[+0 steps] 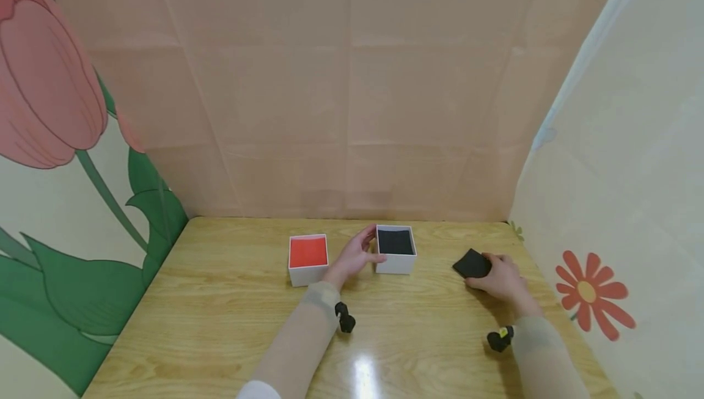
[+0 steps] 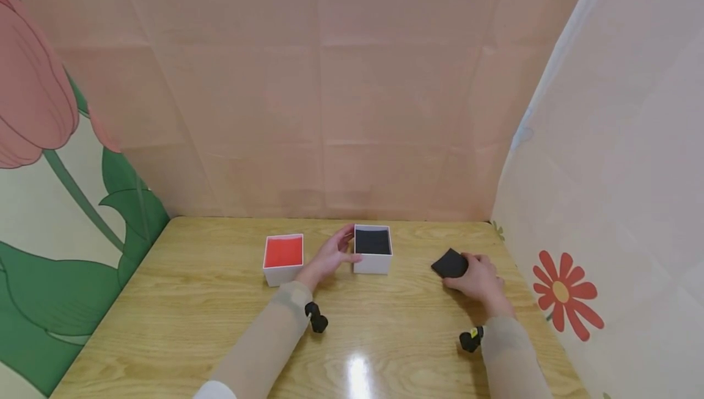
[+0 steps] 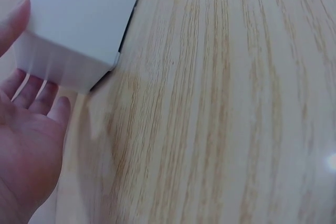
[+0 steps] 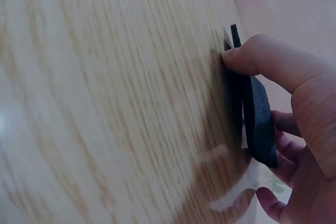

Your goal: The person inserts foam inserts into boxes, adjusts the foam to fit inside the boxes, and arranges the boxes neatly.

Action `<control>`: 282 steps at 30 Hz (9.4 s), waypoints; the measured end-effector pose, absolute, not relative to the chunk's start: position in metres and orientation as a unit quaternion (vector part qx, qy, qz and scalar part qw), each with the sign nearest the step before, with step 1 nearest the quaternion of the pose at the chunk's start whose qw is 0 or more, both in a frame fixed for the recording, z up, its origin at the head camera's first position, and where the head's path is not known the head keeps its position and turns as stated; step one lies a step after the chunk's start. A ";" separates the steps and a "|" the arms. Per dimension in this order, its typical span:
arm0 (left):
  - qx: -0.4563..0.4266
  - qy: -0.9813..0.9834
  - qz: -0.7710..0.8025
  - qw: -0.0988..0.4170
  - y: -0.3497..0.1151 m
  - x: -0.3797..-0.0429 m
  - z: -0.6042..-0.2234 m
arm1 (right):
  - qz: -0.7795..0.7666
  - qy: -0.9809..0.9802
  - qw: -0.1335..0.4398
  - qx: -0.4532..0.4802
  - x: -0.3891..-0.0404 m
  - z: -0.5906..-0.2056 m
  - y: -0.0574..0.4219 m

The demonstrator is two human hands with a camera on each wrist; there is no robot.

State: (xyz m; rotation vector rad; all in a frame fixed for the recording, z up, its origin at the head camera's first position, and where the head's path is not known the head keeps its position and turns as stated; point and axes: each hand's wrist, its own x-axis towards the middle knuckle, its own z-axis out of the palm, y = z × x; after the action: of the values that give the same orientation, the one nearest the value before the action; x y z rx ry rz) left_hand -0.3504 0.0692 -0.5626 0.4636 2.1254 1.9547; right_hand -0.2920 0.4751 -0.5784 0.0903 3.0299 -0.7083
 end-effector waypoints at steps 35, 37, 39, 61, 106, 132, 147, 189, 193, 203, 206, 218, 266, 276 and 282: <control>0.165 0.721 0.664 0.108 0.068 -0.350 -0.562 | -0.277 0.953 -0.046 -0.113 -0.307 -0.535 0.409; 0.165 0.721 0.664 0.109 0.068 -0.350 -0.562 | -0.282 0.951 -0.048 -0.120 -0.308 -0.532 0.403; 0.166 0.720 0.665 0.110 0.068 -0.350 -0.562 | -0.287 0.948 -0.049 -0.126 -0.311 -0.531 0.398; 0.172 0.714 0.670 0.112 0.070 -0.355 -0.567 | -0.279 0.944 -0.034 -0.174 -0.329 -0.498 0.358; 0.175 0.718 0.665 0.112 0.070 -0.352 -0.562 | -0.217 0.931 0.051 -0.289 -0.363 -0.479 0.309; 0.174 0.727 0.654 0.115 0.068 -0.353 -0.563 | -0.257 0.923 0.067 -0.280 -0.358 -0.483 0.318; 0.166 0.731 0.652 0.115 0.069 -0.353 -0.564 | -0.257 0.934 0.033 -0.248 -0.356 -0.490 0.347; 0.171 0.733 0.647 0.121 0.070 -0.353 -0.565 | -0.168 0.949 -0.003 -0.266 -0.356 -0.484 0.331; 0.171 0.733 0.648 0.120 0.070 -0.352 -0.565 | -0.145 0.956 -0.004 -0.256 -0.356 -0.480 0.325; 0.165 0.737 0.644 0.121 0.071 -0.352 -0.566 | -0.113 0.962 -0.006 -0.250 -0.353 -0.473 0.315; 0.167 0.737 0.643 0.124 0.070 -0.352 -0.565 | -0.116 0.962 -0.001 -0.246 -0.353 -0.473 0.312; 0.186 0.722 0.657 0.113 0.071 -0.351 -0.563 | -0.178 0.935 0.001 -0.308 -0.360 -0.477 0.289; 0.188 0.713 0.667 0.110 0.071 -0.356 -0.566 | -0.126 0.946 -0.016 -0.299 -0.356 -0.472 0.319; 0.185 0.713 0.668 0.108 0.070 -0.355 -0.567 | -0.098 0.951 -0.028 -0.292 -0.356 -0.473 0.322; 0.177 0.720 0.662 0.112 0.069 -0.356 -0.568 | -0.096 0.957 -0.007 -0.272 -0.356 -0.472 0.319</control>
State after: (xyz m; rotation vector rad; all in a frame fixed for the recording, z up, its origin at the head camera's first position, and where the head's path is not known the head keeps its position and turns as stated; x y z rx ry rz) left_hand -0.3563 0.0690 -0.5684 0.5205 2.1128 1.9418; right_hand -0.3558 0.3187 -0.4725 -0.8597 3.0218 -0.3040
